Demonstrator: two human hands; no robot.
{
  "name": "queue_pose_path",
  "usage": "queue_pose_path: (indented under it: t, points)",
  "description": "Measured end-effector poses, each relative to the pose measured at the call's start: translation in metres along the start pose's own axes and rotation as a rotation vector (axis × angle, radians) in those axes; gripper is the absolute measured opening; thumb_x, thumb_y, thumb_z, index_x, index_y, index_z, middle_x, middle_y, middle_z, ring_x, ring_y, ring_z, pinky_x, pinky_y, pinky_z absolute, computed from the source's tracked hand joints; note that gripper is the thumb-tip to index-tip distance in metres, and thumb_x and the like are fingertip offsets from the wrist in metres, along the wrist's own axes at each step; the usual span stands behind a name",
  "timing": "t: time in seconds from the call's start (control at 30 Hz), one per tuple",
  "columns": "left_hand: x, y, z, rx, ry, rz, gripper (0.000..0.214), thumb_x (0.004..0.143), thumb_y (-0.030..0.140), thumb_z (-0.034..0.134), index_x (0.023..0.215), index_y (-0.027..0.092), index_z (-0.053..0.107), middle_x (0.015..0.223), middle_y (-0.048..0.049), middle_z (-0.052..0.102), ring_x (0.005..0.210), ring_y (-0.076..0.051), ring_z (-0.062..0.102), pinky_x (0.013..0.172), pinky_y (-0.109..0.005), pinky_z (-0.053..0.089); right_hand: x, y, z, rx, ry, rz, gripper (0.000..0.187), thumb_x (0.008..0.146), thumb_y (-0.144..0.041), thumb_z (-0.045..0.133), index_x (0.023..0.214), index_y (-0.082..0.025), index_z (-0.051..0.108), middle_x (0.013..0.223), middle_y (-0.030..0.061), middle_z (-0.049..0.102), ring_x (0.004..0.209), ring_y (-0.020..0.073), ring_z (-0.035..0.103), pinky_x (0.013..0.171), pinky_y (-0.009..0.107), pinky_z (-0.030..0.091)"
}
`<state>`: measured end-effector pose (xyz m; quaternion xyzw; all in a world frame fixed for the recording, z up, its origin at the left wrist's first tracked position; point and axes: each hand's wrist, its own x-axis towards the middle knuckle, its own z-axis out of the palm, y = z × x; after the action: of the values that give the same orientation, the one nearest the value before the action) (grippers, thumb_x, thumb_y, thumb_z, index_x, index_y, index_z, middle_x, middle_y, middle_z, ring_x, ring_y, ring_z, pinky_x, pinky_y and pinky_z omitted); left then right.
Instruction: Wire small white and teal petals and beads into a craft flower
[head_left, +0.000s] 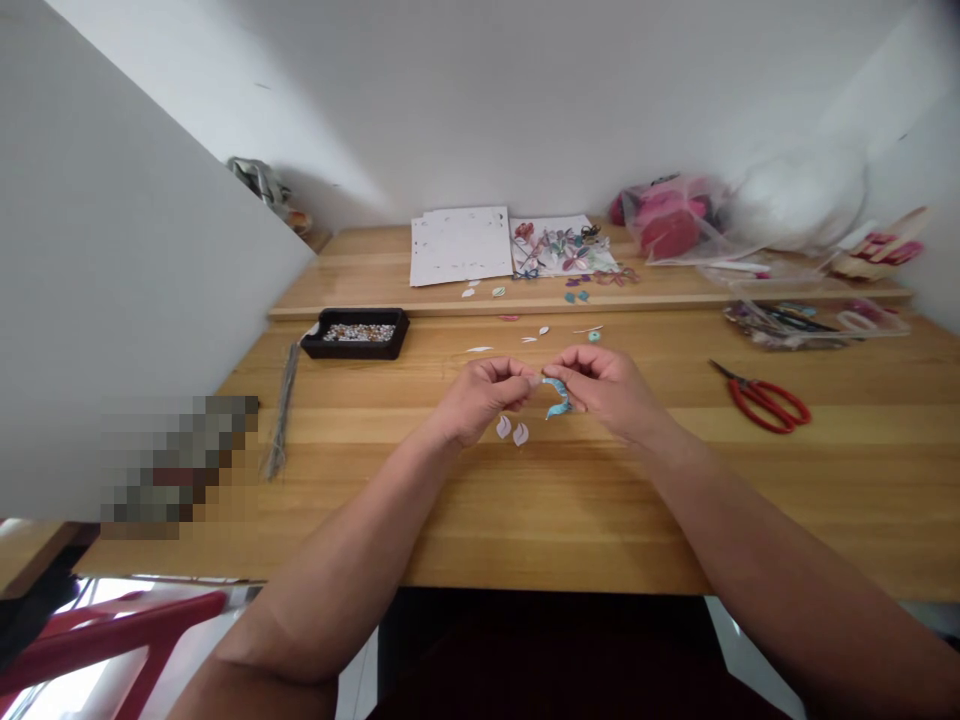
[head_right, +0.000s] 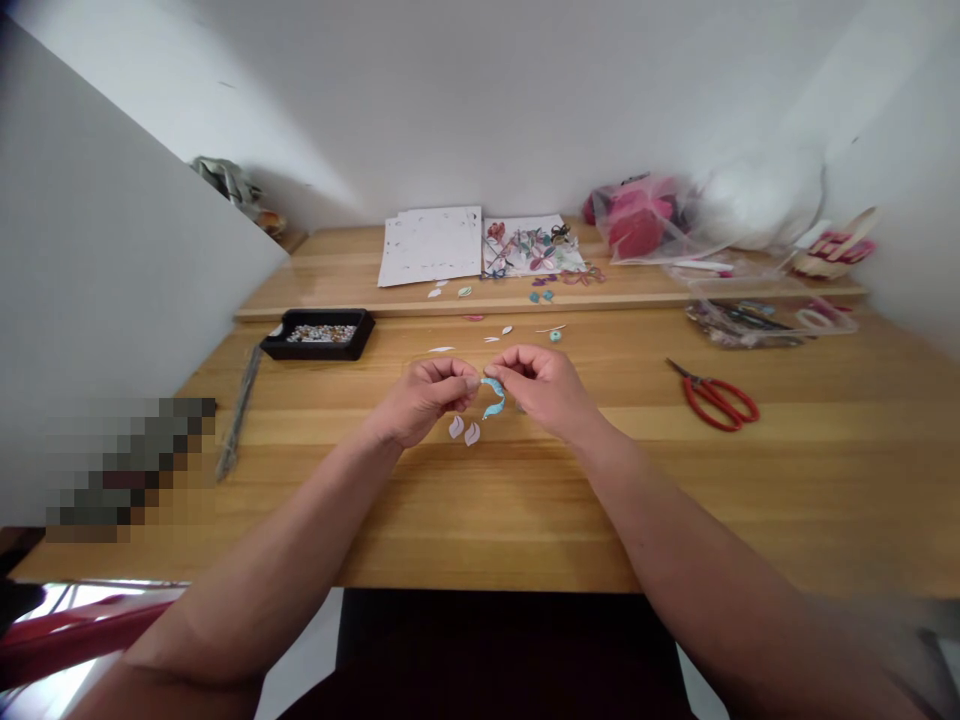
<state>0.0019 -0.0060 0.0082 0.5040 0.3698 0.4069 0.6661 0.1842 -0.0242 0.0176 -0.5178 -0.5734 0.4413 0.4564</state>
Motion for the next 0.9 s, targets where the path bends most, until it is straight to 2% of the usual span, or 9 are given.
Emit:
queue_pose_path:
  t: [0.1,0.2,0.4,0.47,0.53,0.6,0.7,0.8,0.9]
  points:
    - [0.000,0.002,0.001,-0.059,0.025,0.040,0.026,0.066,0.034,0.082,0.071,0.015,0.066,0.063,0.0023,0.059,0.056,-0.006,0.047,0.056,-0.023,0.039,-0.001,0.003,0.006,0.200,-0.066,0.194,0.029,0.063,-0.040,0.082,0.071,-0.018,0.064,0.055,-0.0061,0.051,0.042,0.0057,0.036,0.041,0.024,0.030]
    - [0.003,0.001,0.001,-0.094,0.091,0.122,0.026,0.068,0.035,0.081,0.071,0.015,0.065,0.063,0.0029,0.059,0.057,-0.006,0.047,0.058,-0.022,0.039,-0.006,0.004,0.013,0.306,-0.119,0.265,0.029,0.060,-0.035,0.085,0.071,-0.018,0.064,0.055,-0.0068,0.052,0.042,0.0047,0.038,0.041,0.022,0.035]
    - [0.006,-0.004,-0.002,0.016,0.273,0.281,0.021,0.076,0.033,0.077,0.077,0.015,0.067,0.069,0.0027,0.061,0.061,-0.007,0.050,0.063,-0.022,0.041,-0.015,0.005,0.024,0.303,-0.185,0.264,0.033,0.068,-0.042,0.083,0.068,-0.018,0.061,0.063,-0.0019,0.062,0.044,0.0072,0.049,0.045,0.024,0.043]
    - [0.006,-0.003,-0.003,0.103,0.321,0.300,0.020,0.077,0.033,0.075,0.077,0.015,0.067,0.069,0.0025,0.061,0.062,-0.008,0.050,0.063,-0.023,0.040,-0.016,0.004,0.024,0.252,-0.185,0.243,0.033,0.071,-0.044,0.081,0.068,-0.018,0.060,0.063,-0.0017,0.061,0.044,0.0077,0.047,0.045,0.025,0.042]
    - [0.006,-0.003,-0.003,0.171,0.337,0.291,0.019,0.077,0.033,0.075,0.076,0.015,0.067,0.069,0.0020,0.062,0.062,-0.008,0.050,0.061,-0.023,0.039,-0.018,0.001,0.022,0.127,-0.130,0.147,0.030,0.075,-0.044,0.077,0.069,-0.019,0.061,0.063,-0.0018,0.059,0.046,0.0084,0.045,0.045,0.025,0.038]
    - [0.006,-0.002,-0.004,0.205,0.320,0.252,0.020,0.075,0.034,0.075,0.074,0.015,0.067,0.068,0.0017,0.062,0.059,-0.008,0.049,0.058,-0.023,0.038,-0.020,-0.003,0.018,-0.065,-0.025,-0.021,0.024,0.080,-0.041,0.073,0.071,-0.020,0.064,0.060,-0.0024,0.054,0.050,0.0097,0.042,0.048,0.026,0.034]
    - [0.006,-0.003,-0.003,0.248,0.227,0.196,0.021,0.074,0.034,0.075,0.071,0.015,0.066,0.065,0.0017,0.060,0.057,-0.008,0.048,0.056,-0.023,0.036,-0.021,-0.009,0.010,-0.290,0.126,-0.242,0.018,0.084,-0.035,0.069,0.075,-0.020,0.068,0.055,-0.0045,0.042,0.053,0.0108,0.036,0.052,0.027,0.031]
    - [0.005,-0.005,-0.004,0.280,0.088,0.155,0.021,0.075,0.034,0.075,0.073,0.014,0.068,0.067,0.0006,0.062,0.058,-0.008,0.048,0.056,-0.023,0.036,-0.019,-0.011,0.005,-0.319,0.169,-0.314,0.017,0.086,-0.035,0.067,0.079,-0.020,0.070,0.054,-0.0056,0.037,0.053,0.0104,0.032,0.052,0.028,0.028]
    - [0.002,-0.006,-0.004,0.240,-0.027,0.114,0.022,0.075,0.034,0.076,0.076,0.014,0.069,0.067,0.0002,0.062,0.057,-0.008,0.048,0.056,-0.023,0.036,-0.012,-0.007,0.000,-0.274,0.159,-0.282,0.017,0.085,-0.035,0.068,0.078,-0.020,0.071,0.055,-0.0054,0.039,0.053,0.0103,0.032,0.052,0.028,0.028]
